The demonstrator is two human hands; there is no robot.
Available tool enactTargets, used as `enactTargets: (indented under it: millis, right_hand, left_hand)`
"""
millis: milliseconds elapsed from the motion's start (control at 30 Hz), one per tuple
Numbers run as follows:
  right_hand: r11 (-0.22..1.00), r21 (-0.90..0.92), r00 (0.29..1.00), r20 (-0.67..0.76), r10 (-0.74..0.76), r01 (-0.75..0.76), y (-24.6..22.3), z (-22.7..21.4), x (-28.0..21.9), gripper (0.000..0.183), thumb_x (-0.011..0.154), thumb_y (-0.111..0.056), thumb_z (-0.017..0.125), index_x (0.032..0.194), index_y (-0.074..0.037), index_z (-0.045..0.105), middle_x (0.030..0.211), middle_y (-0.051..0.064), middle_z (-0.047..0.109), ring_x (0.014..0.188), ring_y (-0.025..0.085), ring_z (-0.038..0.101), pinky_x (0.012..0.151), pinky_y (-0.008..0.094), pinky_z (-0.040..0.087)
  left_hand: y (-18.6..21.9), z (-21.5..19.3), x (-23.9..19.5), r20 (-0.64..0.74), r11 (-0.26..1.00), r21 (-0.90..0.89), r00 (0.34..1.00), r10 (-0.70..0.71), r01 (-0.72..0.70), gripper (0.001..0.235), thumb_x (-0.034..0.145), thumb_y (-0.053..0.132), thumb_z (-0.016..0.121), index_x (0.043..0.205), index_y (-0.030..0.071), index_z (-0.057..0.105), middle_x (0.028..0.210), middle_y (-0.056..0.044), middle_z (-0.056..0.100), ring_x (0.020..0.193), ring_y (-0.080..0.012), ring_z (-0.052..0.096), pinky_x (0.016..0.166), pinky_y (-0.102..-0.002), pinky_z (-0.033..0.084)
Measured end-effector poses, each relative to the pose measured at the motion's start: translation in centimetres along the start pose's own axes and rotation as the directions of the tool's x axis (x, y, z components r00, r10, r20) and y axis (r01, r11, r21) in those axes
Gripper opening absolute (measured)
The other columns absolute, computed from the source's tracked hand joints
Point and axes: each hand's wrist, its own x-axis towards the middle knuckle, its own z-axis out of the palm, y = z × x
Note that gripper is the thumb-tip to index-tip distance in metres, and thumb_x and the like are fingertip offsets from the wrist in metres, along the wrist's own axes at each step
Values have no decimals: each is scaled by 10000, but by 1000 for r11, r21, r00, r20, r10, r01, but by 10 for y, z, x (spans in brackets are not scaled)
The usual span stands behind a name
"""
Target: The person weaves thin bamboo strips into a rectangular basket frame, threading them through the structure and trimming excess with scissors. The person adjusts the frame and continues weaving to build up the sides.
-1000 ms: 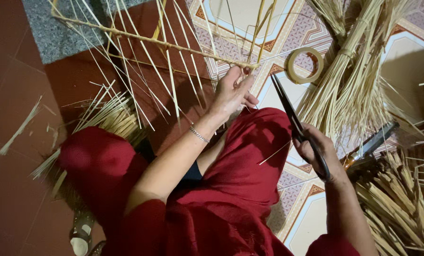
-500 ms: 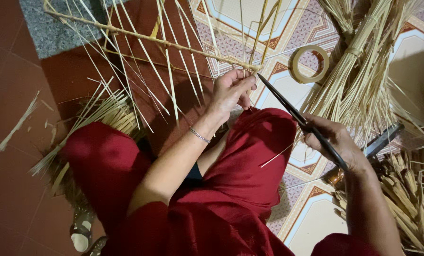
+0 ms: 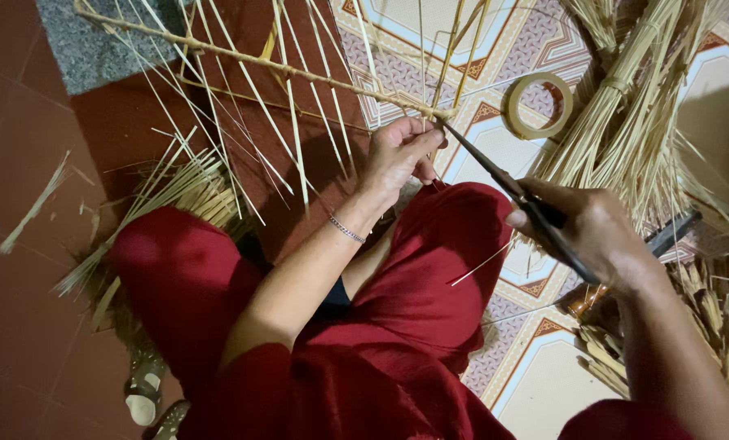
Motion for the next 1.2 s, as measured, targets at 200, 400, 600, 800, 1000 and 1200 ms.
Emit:
enactTargets:
  millis: [200,400,600,800,1000,1200]
  right_hand:
    - [723,-367,680,-262,-685,586,-10,7,0,568,956,-533,626,1265,-65,714,952,229,769,631,281,719,611,441,593]
    - [854,-244,867,-86,-490,459,-18,-8,2,576,934,-546,597,1248,-78,714,725,192,750,498,230,678,546,409,599]
    - [854,-256,889,63,-453,453,-33,-26,-1,447,962,-534,567,1086,-151,761,579,127,736,495,195,668,520,391,577]
    - [927,-160,933,181,-312,341,-48,-43,1,435,942,-493,565,1257,-223,700,809,57,779,490,179,679,514,373,576]
    - [797,-550,966,197,-169,251,-73,-45,2,370,1051,-470,506,1328,-315,697,798,66,773,615,157,668,582,337,539]
    - [938,-176,947,170,-272,300,-66,-36,3,426,957,-535,526,1093,-202,755,738,33,704,574,180,689,590,379,579]
  left_hand:
    - [-14,-6,8,28,999,-31,999,31,-30,125,946,96,723,967,-21,684,823,-95,729,491,-109,628,423,-256,517]
    - [-20,-9,12,58,998,-44,997,42,-40,106,967,85,701,967,-20,686,828,-96,728,515,-121,647,451,-268,543]
    - [-14,-6,11,62,998,-45,997,40,-37,96,966,78,681,987,-14,693,875,-91,748,545,-104,650,484,-261,566]
    - [-6,-4,8,44,999,-14,998,38,-38,75,949,43,668,985,-19,693,874,-101,758,552,-110,668,484,-271,584]
    - [-8,-3,8,54,999,-13,997,53,-52,81,951,7,665,937,-41,729,828,-115,736,566,-119,660,496,-274,570]
    - [-17,-7,12,62,999,-5,997,52,-52,75,945,29,671,903,-29,692,812,-102,732,538,-125,664,475,-272,568]
